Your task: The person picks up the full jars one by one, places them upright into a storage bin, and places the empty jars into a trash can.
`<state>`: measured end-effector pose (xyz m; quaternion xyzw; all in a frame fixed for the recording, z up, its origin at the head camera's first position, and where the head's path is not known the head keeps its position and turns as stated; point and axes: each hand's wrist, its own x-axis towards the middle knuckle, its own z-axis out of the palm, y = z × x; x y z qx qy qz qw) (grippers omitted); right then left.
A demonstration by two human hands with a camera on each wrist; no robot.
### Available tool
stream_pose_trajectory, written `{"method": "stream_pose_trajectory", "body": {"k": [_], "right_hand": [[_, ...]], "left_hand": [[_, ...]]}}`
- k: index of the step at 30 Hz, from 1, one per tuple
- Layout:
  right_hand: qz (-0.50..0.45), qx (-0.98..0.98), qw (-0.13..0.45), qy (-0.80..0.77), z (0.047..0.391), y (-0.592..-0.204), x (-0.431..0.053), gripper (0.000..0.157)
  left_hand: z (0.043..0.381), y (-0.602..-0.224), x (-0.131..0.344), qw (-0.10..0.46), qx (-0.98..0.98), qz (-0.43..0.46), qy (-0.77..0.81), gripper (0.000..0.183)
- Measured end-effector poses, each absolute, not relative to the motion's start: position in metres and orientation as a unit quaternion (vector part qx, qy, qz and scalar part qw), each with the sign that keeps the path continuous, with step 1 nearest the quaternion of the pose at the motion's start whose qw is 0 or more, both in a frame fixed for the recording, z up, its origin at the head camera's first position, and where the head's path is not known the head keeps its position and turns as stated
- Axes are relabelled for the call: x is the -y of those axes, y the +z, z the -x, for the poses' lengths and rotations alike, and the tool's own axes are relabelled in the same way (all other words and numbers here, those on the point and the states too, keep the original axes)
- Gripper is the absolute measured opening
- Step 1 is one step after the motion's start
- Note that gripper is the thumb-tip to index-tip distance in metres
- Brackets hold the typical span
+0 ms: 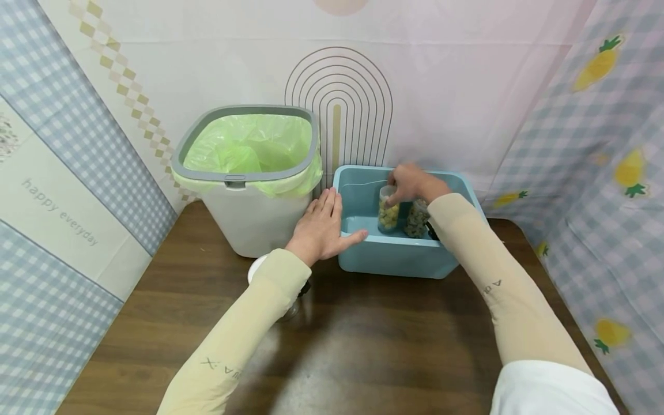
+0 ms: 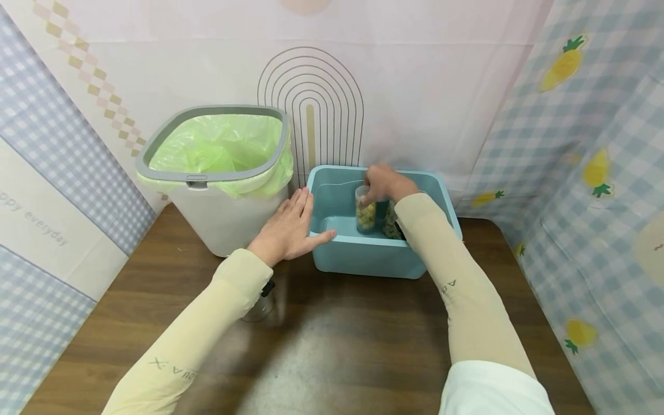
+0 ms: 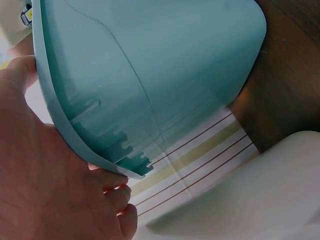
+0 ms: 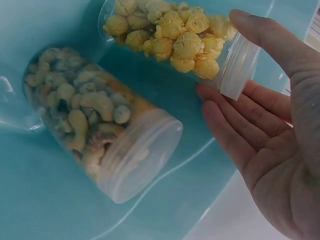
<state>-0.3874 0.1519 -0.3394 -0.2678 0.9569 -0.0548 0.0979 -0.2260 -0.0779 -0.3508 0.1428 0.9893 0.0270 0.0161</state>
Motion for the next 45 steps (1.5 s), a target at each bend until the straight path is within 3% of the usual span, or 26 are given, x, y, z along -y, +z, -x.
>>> {"method": "stream_pose_trajectory", "body": {"k": [22,30,45], "right_hand": [[0.252,-0.956,0.136,-0.056,0.382,-0.351,-0.148,0.048],[0.258,-0.954,0.142,-0.051,0.379,-0.342,-0.149,0.038],[0.252,-0.957,0.13,-0.064,0.355,-0.285,-0.169,0.067]], "left_hand": [[0.226,-0.351,0.078,0.022,-0.989,-0.142,0.03,0.106],[0.226,-0.351,0.078,0.023,-0.989,-0.141,0.03,0.106],[0.225,-0.35,0.077,0.028,-0.989,-0.139,0.032,0.106]]}}
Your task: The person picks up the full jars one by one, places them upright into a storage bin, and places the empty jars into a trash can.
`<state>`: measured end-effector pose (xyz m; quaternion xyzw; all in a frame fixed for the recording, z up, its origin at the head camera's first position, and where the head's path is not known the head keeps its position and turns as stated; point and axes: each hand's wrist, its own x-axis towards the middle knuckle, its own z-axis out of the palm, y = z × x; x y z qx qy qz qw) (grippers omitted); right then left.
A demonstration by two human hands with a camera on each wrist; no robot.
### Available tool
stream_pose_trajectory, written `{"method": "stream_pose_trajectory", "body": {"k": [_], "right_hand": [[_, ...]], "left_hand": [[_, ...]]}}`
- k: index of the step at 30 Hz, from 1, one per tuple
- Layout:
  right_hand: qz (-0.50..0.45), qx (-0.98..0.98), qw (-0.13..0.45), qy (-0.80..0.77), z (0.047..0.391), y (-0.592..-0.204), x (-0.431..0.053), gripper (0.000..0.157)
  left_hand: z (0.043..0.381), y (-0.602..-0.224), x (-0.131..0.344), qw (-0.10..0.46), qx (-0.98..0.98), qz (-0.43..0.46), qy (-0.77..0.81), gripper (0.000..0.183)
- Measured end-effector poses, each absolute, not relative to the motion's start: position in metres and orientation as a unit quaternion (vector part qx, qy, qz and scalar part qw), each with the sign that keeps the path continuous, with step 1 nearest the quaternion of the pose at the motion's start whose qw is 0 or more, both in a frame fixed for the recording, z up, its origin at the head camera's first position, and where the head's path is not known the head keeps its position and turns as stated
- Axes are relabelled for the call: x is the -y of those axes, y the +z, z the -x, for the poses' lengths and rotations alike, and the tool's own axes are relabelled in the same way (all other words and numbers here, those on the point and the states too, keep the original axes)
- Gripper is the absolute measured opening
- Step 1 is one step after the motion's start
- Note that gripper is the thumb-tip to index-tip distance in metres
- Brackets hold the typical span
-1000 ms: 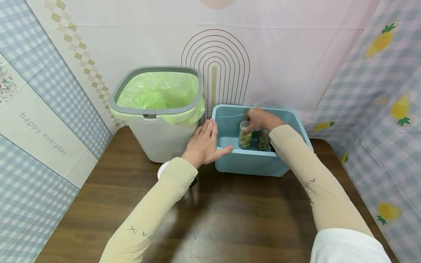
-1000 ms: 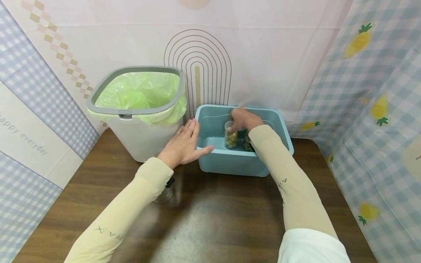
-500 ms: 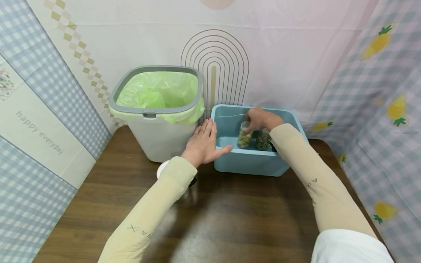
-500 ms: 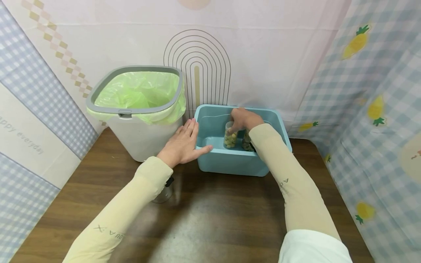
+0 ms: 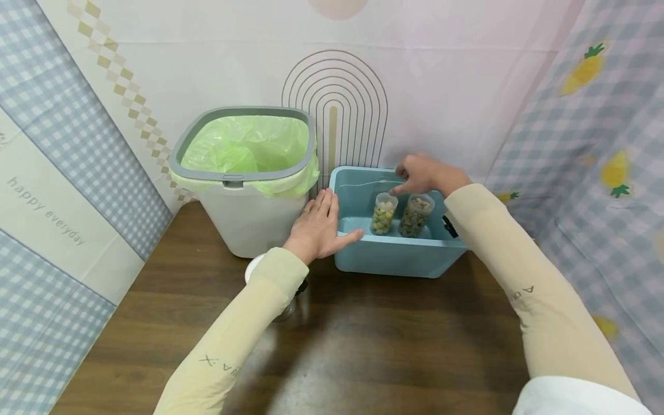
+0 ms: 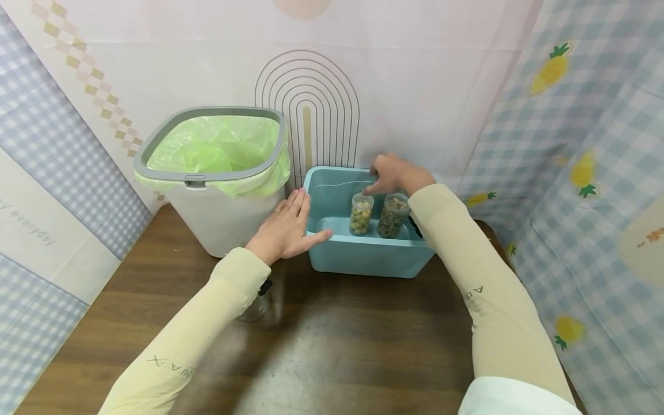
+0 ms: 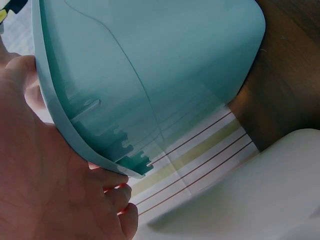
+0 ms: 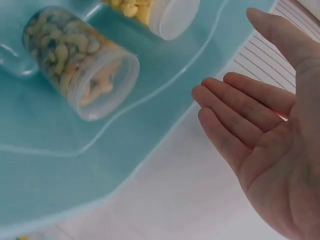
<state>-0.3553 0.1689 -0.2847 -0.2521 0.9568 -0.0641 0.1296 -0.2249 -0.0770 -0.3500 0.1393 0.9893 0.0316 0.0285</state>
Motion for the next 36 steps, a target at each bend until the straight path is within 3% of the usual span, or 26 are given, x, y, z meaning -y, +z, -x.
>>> {"method": "stream_pose_trajectory", "body": {"k": [8,18,36], "right_hand": [[0.245,-0.959,0.139,-0.04,0.34,-0.265,-0.189,0.079],[0.214,-0.968,0.134,0.009,0.311,-0.26,-0.218,0.111],[0.139,-0.98,0.117,-0.074,0.244,-0.304,-0.265,0.111]], "left_hand": [[0.223,-0.348,0.078,0.034,-0.989,-0.141,0.037,0.106],[0.225,-0.348,0.081,0.035,-0.989,-0.14,0.032,0.106],[0.224,-0.347,0.077,0.035,-0.989,-0.143,0.035,0.107]]}}
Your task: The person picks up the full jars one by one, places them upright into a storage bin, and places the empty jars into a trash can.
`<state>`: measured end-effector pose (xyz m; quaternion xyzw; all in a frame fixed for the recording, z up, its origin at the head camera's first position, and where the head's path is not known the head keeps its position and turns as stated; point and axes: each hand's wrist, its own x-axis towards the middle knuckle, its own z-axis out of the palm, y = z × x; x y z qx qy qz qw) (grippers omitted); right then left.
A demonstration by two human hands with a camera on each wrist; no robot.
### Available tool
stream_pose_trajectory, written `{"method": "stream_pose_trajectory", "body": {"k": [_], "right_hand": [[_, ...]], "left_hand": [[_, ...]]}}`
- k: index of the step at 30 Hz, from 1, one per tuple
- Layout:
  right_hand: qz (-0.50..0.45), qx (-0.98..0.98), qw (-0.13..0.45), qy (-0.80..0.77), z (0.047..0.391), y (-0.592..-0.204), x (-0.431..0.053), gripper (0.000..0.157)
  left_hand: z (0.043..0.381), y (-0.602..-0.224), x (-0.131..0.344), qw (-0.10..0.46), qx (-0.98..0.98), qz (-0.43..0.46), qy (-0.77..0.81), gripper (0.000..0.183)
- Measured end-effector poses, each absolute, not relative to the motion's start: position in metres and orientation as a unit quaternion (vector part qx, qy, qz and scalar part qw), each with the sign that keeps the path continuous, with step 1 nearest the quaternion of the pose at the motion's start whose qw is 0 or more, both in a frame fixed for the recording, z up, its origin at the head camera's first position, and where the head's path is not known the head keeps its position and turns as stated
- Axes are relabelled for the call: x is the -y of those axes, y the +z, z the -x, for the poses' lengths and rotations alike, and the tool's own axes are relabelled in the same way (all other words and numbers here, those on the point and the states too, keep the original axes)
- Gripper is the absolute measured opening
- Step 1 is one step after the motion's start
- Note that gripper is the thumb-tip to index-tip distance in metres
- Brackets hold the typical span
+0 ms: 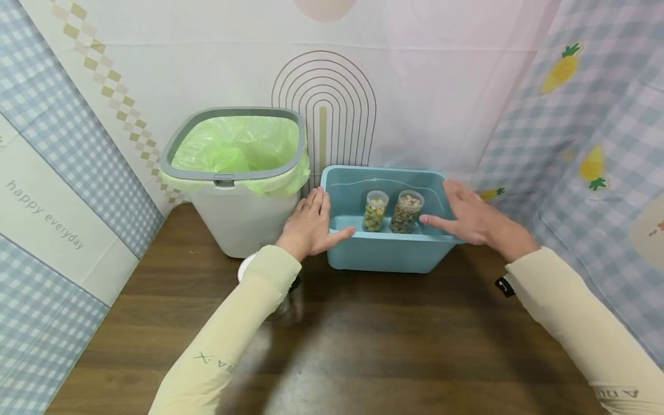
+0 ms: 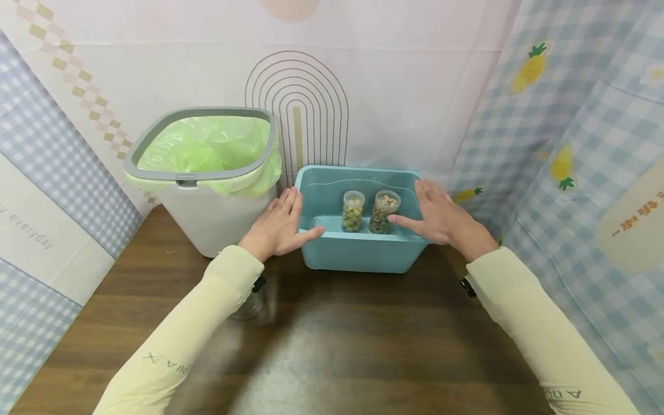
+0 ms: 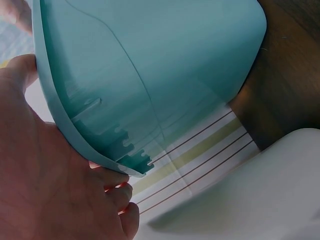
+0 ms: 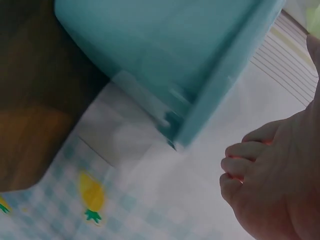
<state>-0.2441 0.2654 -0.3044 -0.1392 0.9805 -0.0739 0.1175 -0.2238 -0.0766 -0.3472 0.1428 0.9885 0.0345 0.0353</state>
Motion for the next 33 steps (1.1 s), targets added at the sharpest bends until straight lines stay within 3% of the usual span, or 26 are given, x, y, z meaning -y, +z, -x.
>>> {"method": "stream_pose_trajectory", "body": {"k": [16,21,33], "right_hand": [[0.135,-0.98,0.1,-0.104,0.23,-0.345,-0.28,0.11],[0.138,-0.983,0.072,-0.097,0.229,-0.356,-0.282,0.107],[0.144,-0.985,0.061,-0.075,0.229,-0.358,-0.28,0.106]], "left_hand": [[0.224,-0.347,0.077,0.037,-0.988,-0.143,0.037,0.106],[0.224,-0.346,0.077,0.037,-0.987,-0.148,0.04,0.106],[0.214,-0.336,0.077,0.018,-0.983,-0.175,0.055,0.106]]}}
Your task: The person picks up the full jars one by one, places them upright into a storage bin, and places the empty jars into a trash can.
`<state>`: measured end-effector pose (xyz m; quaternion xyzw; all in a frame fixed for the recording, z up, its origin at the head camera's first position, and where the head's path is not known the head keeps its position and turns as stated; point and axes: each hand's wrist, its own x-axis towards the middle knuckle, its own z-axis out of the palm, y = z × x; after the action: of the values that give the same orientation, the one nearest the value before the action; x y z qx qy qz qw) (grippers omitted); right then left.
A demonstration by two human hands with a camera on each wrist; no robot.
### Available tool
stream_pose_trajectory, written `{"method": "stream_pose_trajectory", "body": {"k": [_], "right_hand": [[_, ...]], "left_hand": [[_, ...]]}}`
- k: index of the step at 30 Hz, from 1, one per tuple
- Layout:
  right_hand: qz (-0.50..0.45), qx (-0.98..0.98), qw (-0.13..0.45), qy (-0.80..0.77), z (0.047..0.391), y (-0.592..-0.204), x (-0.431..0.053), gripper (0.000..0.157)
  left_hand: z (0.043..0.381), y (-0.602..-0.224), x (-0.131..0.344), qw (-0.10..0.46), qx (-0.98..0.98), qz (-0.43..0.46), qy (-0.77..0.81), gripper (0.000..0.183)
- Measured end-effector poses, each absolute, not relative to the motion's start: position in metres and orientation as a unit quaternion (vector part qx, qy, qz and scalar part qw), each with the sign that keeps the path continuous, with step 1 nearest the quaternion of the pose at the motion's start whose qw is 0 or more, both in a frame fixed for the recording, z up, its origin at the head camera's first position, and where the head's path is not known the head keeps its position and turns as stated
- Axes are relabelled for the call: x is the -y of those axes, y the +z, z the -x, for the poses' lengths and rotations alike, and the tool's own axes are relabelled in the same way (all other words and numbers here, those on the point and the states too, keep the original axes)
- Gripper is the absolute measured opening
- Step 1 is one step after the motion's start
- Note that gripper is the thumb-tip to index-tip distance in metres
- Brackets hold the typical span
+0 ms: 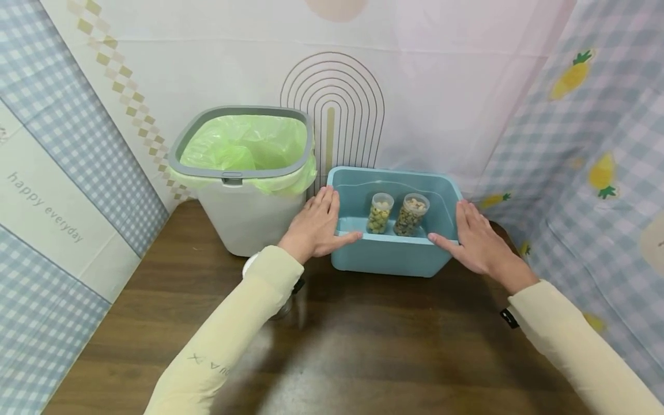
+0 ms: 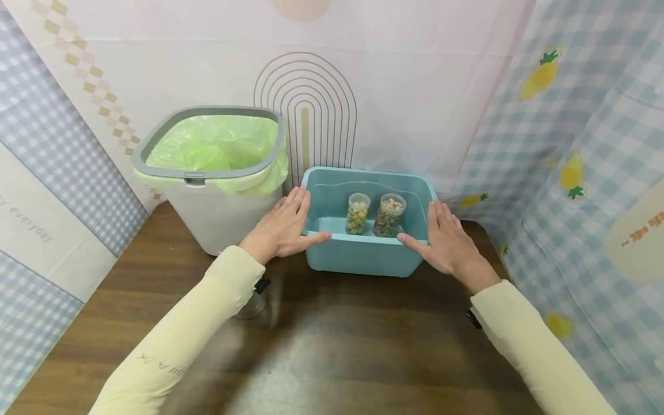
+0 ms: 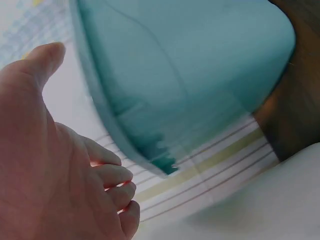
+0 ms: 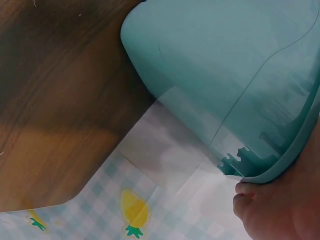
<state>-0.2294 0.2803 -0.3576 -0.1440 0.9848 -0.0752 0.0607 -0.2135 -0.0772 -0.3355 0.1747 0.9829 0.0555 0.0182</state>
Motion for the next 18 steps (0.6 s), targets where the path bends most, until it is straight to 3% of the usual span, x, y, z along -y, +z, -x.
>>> {"method": "stream_pose_trajectory", "body": {"k": [10,18], "right_hand": [[0.146,-0.985,0.065,-0.072,0.231,-0.358,-0.281,0.106],[0.146,-0.984,0.071,-0.072,0.229,-0.356,-0.281,0.107]], "left_hand": [[0.173,-0.298,0.085,0.005,-0.969,-0.242,0.052,0.105],[0.142,-0.254,0.123,0.012,-0.964,-0.26,0.051,0.106]]}}
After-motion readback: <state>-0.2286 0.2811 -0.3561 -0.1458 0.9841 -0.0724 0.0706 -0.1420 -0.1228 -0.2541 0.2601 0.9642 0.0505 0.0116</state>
